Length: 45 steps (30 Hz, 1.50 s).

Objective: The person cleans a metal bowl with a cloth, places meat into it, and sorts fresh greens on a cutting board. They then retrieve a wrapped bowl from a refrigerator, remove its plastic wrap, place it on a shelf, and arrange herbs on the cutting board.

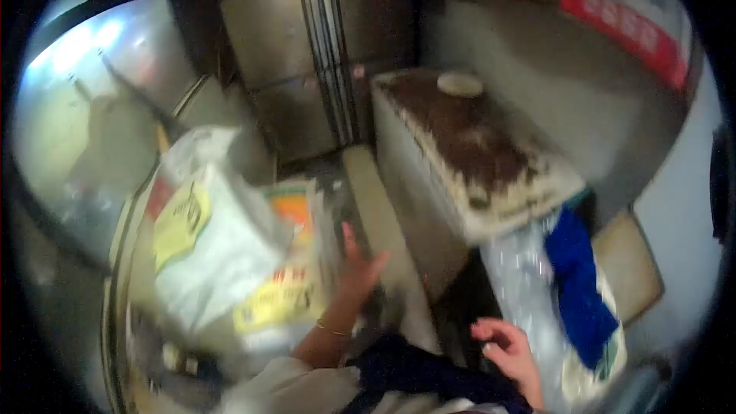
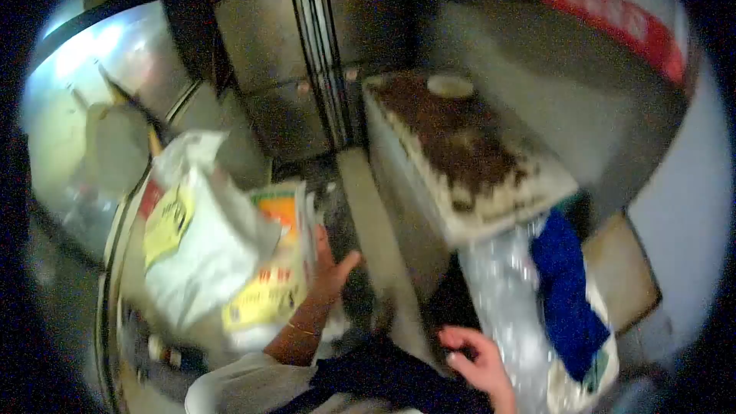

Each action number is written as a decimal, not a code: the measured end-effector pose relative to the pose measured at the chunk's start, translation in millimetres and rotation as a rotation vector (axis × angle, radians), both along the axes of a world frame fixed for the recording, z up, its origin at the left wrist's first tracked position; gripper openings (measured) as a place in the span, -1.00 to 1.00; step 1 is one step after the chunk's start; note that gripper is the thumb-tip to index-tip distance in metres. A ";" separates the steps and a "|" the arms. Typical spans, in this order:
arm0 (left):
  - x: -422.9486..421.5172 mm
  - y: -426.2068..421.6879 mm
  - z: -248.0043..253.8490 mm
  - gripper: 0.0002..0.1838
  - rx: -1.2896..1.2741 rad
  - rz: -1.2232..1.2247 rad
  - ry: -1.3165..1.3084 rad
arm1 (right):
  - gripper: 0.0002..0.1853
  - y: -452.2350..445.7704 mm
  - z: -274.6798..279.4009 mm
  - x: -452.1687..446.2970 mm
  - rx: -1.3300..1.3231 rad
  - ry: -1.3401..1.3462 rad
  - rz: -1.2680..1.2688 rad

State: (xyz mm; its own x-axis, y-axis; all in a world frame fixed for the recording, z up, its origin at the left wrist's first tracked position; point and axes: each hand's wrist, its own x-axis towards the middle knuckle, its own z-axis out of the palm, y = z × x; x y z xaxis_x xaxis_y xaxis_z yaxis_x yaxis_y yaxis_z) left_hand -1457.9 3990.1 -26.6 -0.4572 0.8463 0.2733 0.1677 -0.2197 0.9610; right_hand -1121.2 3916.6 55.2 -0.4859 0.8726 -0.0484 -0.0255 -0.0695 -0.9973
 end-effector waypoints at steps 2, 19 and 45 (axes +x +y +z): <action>-11.9 121.9 50.9 0.05 0.174 -0.113 -0.175 | -0.46 64.2 5.5 -31.5 -0.012 0.076 -0.161; -261.2 669.2 97.4 0.11 -0.327 -0.297 1.200 | -0.67 533.8 9.1 -269.5 0.058 -0.009 -1.096; -751.7 990.2 12.9 -0.30 0.140 -0.447 0.288 | -0.29 1153.2 53.0 -876.1 0.555 0.198 -0.650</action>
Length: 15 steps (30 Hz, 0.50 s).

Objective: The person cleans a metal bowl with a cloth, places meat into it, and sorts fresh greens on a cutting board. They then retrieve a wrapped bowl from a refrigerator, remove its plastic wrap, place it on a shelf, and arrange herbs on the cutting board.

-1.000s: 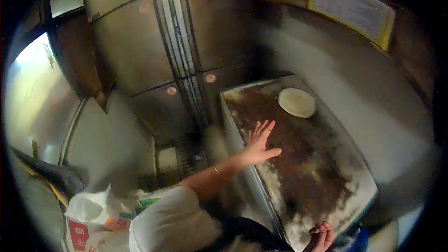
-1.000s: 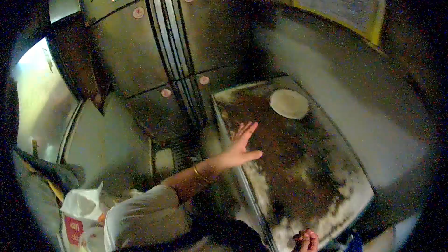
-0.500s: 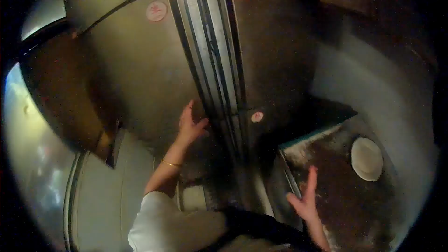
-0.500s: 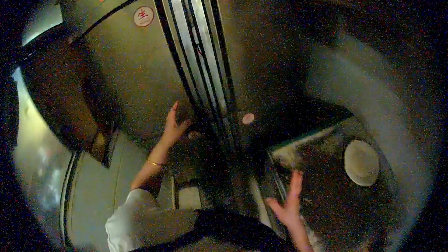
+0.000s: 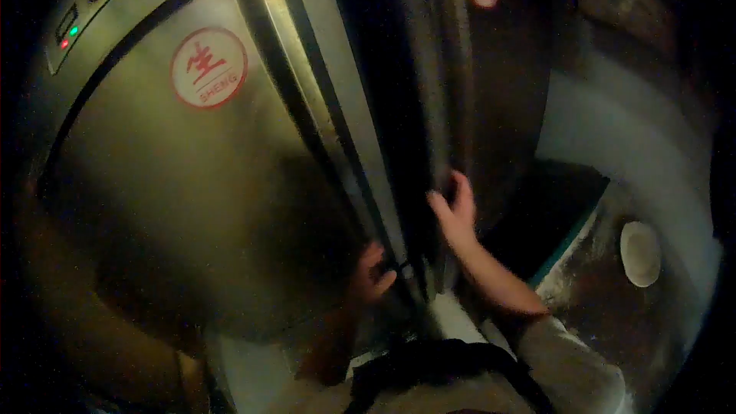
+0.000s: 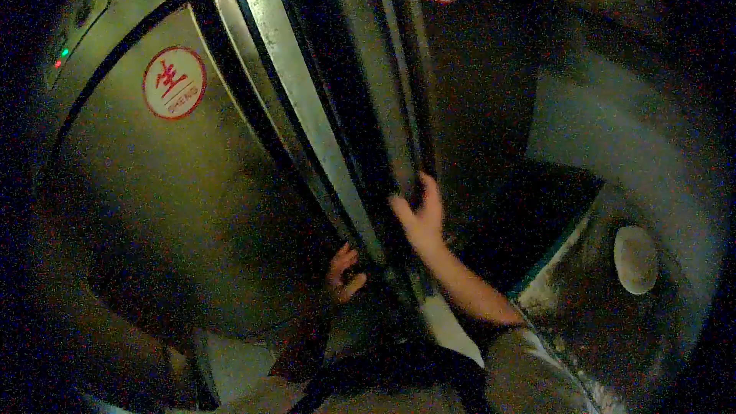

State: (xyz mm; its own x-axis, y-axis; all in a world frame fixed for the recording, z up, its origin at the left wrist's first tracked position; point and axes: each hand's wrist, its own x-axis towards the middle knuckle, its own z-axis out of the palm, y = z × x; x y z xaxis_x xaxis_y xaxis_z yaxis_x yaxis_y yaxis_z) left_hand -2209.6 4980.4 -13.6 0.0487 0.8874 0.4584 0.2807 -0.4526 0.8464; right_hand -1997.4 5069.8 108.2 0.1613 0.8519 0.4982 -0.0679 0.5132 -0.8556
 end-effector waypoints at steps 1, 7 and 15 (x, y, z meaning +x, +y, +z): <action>6.6 7.4 -25.8 -0.27 0.061 0.009 -0.121 | -0.26 -22.5 -5.0 27.0 0.024 -0.002 -0.014; 58.5 5.7 -0.5 -0.20 -0.095 0.271 -0.423 | -0.12 -103.5 -110.4 166.8 0.231 -0.298 -0.587; 74.0 49.5 -106.9 -0.15 -0.146 0.229 -0.558 | -0.19 -124.1 -162.9 242.9 0.342 -0.387 -0.747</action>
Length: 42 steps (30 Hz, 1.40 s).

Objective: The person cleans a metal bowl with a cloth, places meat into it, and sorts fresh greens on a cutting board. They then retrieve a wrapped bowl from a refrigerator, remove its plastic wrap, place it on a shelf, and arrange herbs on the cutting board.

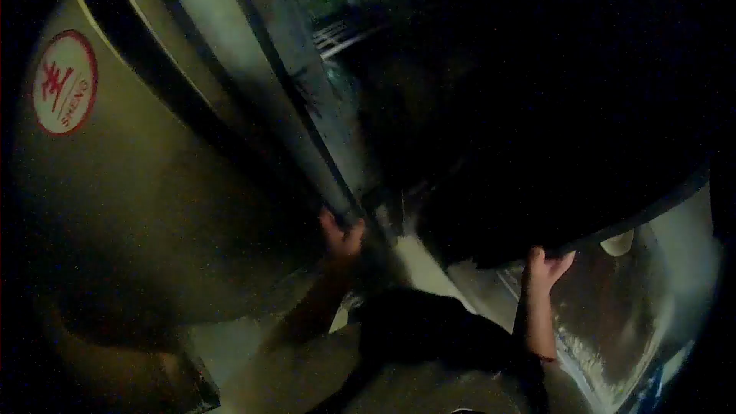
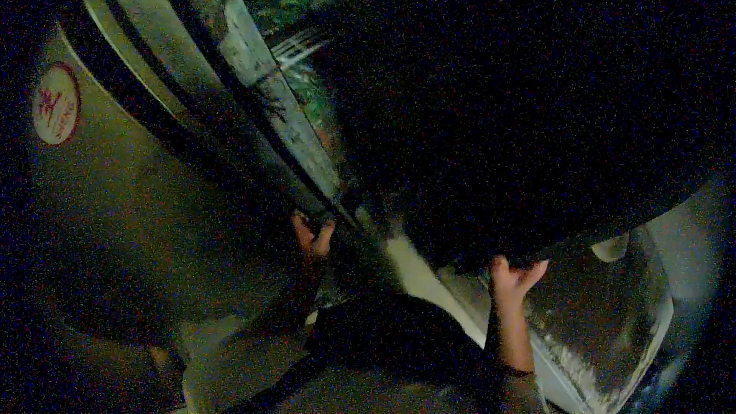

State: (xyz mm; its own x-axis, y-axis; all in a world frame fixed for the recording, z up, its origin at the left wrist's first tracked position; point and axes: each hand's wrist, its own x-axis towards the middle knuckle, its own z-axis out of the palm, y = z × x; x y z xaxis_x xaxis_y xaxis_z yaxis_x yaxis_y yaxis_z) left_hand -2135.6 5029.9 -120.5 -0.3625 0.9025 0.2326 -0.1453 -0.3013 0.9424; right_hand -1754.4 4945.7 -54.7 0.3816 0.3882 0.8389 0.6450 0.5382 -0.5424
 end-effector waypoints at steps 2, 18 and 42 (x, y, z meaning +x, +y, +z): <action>-28.6 -3.9 49.4 -0.18 0.030 0.003 0.144 | -0.19 -0.1 21.5 -17.2 -0.053 0.061 0.061; 18.4 -186.1 0.7 -0.22 -0.356 0.172 0.849 | 0.04 27.6 102.9 -13.9 -0.132 0.125 0.417; -109.3 -432.8 -192.4 -0.25 -0.742 0.500 -0.074 | -0.46 89.8 1.2 -139.2 -0.148 -0.189 0.696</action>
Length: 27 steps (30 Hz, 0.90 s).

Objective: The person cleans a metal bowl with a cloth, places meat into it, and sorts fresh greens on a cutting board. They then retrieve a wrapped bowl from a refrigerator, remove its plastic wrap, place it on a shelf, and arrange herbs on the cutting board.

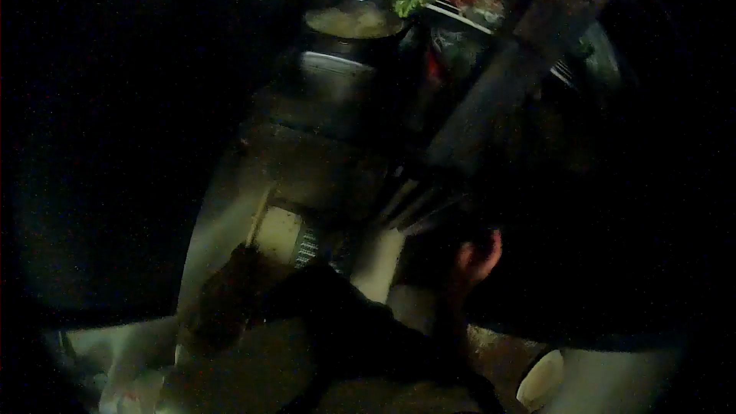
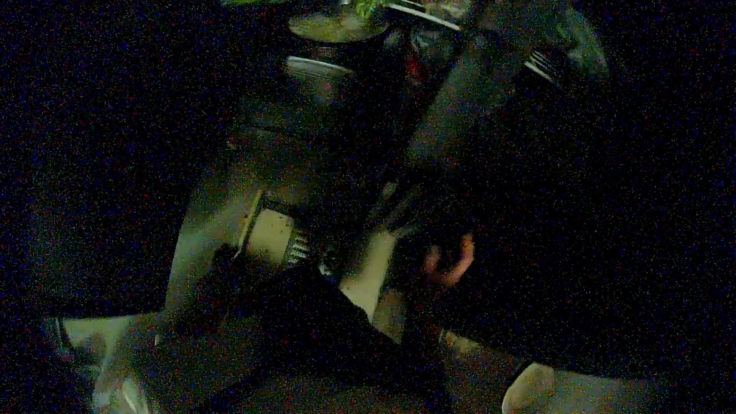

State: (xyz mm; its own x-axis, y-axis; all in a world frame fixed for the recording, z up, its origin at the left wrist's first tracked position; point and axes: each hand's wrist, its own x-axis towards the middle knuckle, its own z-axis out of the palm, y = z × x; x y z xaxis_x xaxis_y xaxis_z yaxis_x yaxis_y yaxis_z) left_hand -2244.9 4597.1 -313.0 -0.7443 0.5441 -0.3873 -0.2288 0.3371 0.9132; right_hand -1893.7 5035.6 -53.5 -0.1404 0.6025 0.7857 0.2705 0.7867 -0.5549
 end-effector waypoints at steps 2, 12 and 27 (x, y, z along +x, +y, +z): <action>-54.0 111.3 -43.2 -0.25 1.104 -0.188 -0.870 | -0.45 54.0 -4.6 -31.1 -0.264 0.261 0.062; -81.1 612.7 266.2 -0.58 0.926 -0.533 -0.523 | -0.50 301.3 118.5 -163.5 -0.156 -0.109 -0.391; -107.5 604.4 340.8 -0.59 0.287 -0.616 -0.284 | -0.50 235.7 130.9 -103.1 -0.402 -0.350 -0.293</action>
